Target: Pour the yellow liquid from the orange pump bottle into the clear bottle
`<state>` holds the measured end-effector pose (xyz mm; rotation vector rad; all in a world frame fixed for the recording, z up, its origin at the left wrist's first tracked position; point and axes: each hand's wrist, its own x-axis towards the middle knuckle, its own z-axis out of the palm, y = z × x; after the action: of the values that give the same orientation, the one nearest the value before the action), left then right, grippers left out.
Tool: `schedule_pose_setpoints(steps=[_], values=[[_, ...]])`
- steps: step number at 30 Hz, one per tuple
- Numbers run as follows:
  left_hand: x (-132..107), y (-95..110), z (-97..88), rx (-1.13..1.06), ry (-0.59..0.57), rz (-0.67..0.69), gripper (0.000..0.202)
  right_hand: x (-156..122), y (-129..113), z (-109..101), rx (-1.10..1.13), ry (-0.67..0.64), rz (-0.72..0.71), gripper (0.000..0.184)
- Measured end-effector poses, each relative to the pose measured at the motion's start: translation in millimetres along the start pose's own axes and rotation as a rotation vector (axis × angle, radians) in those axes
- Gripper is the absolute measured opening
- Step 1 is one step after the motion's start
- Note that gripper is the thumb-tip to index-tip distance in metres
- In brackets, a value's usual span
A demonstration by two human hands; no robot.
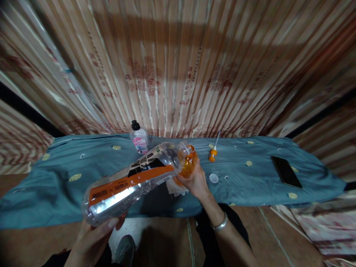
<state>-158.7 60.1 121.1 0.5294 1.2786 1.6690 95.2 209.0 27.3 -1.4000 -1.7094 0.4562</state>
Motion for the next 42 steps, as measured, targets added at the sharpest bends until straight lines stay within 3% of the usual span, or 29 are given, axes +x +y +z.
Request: schedule_pose_setpoints(steps=[4,10,24,35,42], values=[[2,2,-0.1,-0.023,-0.055,-0.023,0.104,0,-9,-1,0.01,0.011,0.054,0.094],[5,-4,-8.3,-0.043,-0.008,-0.097,0.09,1,-19,3,0.023,0.048,0.07,0.101],[12,-3,-15.7,0.017,-0.031,-0.071,0.054,0,-12,5,0.056,0.042,0.028,0.104],[18,-3,-19.8,0.019,-0.064,0.083,0.094,0,-16,5,0.054,0.039,-0.003,0.11],[20,-1,-15.9,-0.004,-0.094,0.115,0.104,0,-16,2,0.055,0.008,-0.041,0.113]])
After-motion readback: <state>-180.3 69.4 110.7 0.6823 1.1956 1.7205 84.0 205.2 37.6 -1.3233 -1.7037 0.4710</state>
